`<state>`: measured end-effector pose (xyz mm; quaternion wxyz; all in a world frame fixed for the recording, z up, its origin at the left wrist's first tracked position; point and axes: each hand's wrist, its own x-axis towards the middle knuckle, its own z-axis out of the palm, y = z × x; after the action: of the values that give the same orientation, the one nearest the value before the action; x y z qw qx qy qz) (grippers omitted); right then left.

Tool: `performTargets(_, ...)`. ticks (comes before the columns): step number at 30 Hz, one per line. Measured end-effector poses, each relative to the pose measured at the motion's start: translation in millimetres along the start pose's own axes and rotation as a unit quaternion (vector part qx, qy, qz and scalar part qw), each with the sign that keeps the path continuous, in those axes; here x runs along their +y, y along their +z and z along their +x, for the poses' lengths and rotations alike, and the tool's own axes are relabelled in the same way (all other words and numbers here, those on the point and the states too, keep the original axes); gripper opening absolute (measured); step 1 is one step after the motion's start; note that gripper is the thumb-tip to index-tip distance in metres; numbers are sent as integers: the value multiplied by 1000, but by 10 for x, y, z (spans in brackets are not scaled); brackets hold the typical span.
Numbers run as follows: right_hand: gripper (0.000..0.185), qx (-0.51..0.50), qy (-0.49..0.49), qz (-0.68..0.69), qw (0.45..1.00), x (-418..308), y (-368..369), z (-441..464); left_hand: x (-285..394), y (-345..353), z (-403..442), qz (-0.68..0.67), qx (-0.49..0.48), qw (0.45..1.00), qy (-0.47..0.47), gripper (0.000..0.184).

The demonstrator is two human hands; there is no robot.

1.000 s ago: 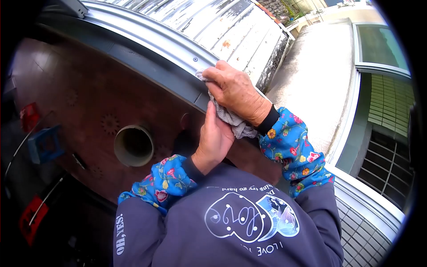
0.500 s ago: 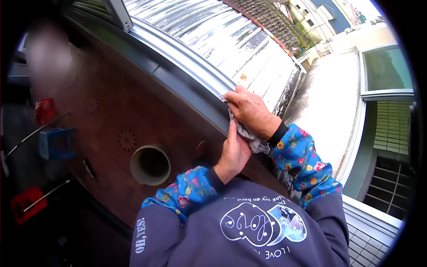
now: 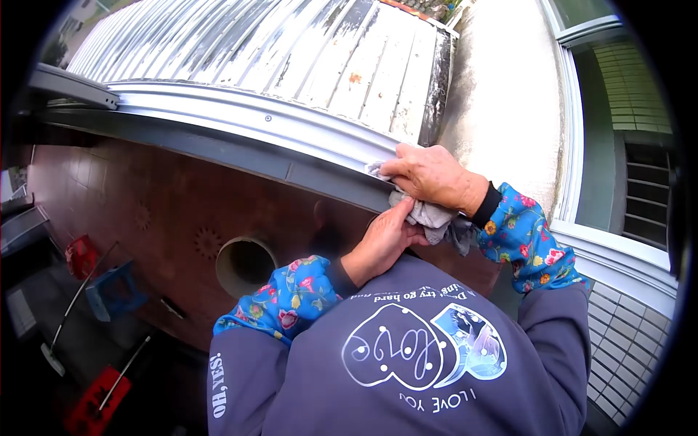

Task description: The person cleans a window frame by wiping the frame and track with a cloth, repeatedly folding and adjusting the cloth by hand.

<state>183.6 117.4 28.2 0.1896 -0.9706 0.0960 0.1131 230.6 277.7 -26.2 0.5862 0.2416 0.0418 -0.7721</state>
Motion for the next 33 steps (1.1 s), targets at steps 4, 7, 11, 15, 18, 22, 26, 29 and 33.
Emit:
performTargets(4,16,-18,54,-4,998,189,-36,-632,-32,90,18,170,-51,982,-65,33)
performTargets(7,17,-23,86,11,996,369,-28,-973,258,192,-212,338,-4,940,45,29)
performTargets(11,18,0,103,35,994,488,-217,-1184,826,-66,-522,398,194,805,394,20)
performTargets(15,20,216,100,107,965,414,-466,-969,1419,-382,-469,479,312,545,613,19)
performTargets(18,19,188,71,10,980,395,-71,-578,1601,-480,-262,551,341,487,586,16)
performTargets(22,23,151,99,7,984,514,215,-413,1606,-695,-11,611,345,403,588,18)
performTargets(26,23,124,85,28,988,535,177,-336,1572,-705,142,663,388,269,581,15)
performTargets(29,18,146,58,41,987,416,191,78,1574,-717,200,645,385,253,610,15)
performTargets(33,19,106,57,13,993,165,90,847,1570,-668,178,643,382,271,606,15)
